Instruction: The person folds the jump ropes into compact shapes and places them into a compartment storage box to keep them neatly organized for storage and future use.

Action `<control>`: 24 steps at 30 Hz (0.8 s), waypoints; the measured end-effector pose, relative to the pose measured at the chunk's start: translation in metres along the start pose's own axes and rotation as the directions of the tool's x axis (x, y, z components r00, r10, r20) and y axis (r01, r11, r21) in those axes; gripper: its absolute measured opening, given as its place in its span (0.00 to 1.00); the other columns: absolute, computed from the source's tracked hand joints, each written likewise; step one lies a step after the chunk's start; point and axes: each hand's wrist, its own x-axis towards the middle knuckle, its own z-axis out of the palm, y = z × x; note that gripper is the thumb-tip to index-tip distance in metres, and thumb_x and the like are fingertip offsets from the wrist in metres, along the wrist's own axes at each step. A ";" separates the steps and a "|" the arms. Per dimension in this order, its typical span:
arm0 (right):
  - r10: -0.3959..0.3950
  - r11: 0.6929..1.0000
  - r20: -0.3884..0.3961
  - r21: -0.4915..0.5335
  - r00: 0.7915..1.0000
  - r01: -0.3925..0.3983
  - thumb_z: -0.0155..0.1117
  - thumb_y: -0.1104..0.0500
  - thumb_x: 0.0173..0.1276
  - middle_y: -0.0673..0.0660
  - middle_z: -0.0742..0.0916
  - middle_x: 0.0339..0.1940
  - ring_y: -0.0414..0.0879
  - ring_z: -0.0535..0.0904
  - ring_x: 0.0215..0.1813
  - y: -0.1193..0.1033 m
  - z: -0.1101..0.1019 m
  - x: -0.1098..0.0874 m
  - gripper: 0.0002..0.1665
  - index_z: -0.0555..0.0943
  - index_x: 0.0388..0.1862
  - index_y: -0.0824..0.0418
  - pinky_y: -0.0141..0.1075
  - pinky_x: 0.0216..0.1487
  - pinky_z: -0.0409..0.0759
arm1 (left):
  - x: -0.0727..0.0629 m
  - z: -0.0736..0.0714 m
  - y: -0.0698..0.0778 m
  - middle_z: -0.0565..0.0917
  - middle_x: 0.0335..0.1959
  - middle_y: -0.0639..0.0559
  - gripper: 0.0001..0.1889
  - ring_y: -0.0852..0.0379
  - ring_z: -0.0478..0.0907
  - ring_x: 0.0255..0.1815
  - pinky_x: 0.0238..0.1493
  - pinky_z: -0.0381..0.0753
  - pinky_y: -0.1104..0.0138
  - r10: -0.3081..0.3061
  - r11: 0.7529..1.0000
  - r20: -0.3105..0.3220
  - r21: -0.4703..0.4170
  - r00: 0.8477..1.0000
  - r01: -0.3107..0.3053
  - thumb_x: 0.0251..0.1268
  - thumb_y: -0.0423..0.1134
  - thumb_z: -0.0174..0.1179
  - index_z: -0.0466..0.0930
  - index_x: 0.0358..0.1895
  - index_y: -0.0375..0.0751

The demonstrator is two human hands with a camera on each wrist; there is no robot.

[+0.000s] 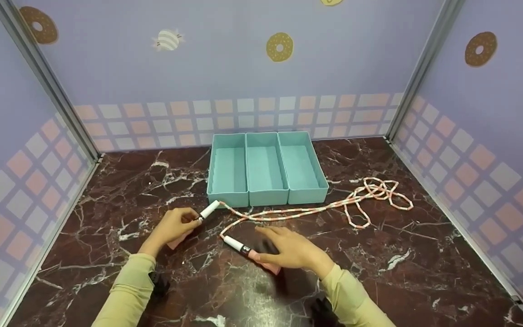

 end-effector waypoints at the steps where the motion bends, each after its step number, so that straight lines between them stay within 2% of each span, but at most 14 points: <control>1: -0.008 1.000 0.000 -0.007 1.000 0.008 0.56 0.27 0.76 0.65 0.72 0.80 0.66 0.68 0.78 0.000 -0.001 0.000 0.49 0.64 0.85 0.52 0.65 0.75 0.66 | -0.001 0.001 0.002 0.90 0.35 0.43 0.06 0.49 0.86 0.34 0.41 0.85 0.53 -0.010 1.000 0.003 -0.026 1.000 0.010 0.72 0.34 0.69 0.88 0.44 0.33; 5: -0.034 0.999 0.004 -0.020 0.999 0.034 0.58 0.29 0.76 0.64 0.72 0.80 0.64 0.69 0.78 -0.001 -0.003 0.002 0.49 0.63 0.85 0.53 0.64 0.76 0.65 | -0.003 0.003 0.007 0.90 0.37 0.40 0.11 0.53 0.87 0.33 0.38 0.85 0.62 -0.049 0.984 0.032 -0.167 0.998 0.054 0.73 0.34 0.68 0.87 0.49 0.28; 8: -0.046 0.999 0.008 -0.021 0.999 0.046 0.60 0.29 0.75 0.64 0.71 0.81 0.64 0.68 0.79 -0.002 -0.004 0.002 0.49 0.63 0.85 0.54 0.65 0.76 0.65 | -0.006 0.006 0.011 0.90 0.39 0.35 0.17 0.58 0.87 0.32 0.31 0.84 0.69 -0.084 0.947 0.070 -0.304 0.994 0.102 0.75 0.33 0.66 0.82 0.57 0.21; 11: -0.046 0.999 0.015 -0.023 0.999 0.046 0.60 0.29 0.75 0.64 0.71 0.81 0.64 0.67 0.79 -0.001 -0.004 0.002 0.50 0.63 0.85 0.54 0.65 0.76 0.65 | -0.008 0.009 0.015 0.89 0.41 0.32 0.22 0.60 0.87 0.32 0.29 0.84 0.70 -0.120 0.891 0.108 -0.427 0.987 0.156 0.76 0.32 0.64 0.76 0.65 0.18; 15: -0.039 0.999 0.022 -0.019 0.999 0.039 0.60 0.30 0.75 0.65 0.71 0.81 0.66 0.66 0.80 -0.001 -0.003 0.003 0.49 0.63 0.85 0.53 0.66 0.77 0.63 | -0.011 0.013 0.020 0.89 0.45 0.32 0.26 0.57 0.89 0.37 0.36 0.88 0.67 -0.164 0.809 0.149 -0.546 0.975 0.219 0.78 0.33 0.62 0.71 0.69 0.17; 21: -0.036 0.999 0.025 -0.021 0.999 0.037 0.61 0.30 0.75 0.65 0.70 0.81 0.66 0.65 0.80 -0.002 -0.003 0.004 0.49 0.63 0.85 0.53 0.65 0.77 0.63 | -0.014 0.017 0.023 0.89 0.51 0.33 0.26 0.55 0.90 0.43 0.42 0.90 0.63 -0.184 0.704 0.199 -0.657 0.963 0.270 0.79 0.34 0.60 0.68 0.70 0.18; 24: -0.032 0.999 0.026 -0.020 0.999 0.033 0.61 0.30 0.75 0.65 0.70 0.81 0.66 0.65 0.80 -0.002 -0.003 0.004 0.49 0.63 0.85 0.52 0.65 0.77 0.64 | -0.015 0.019 0.024 0.90 0.51 0.38 0.26 0.55 0.90 0.45 0.43 0.89 0.64 -0.182 0.657 0.220 -0.698 0.958 0.285 0.80 0.34 0.58 0.66 0.70 0.18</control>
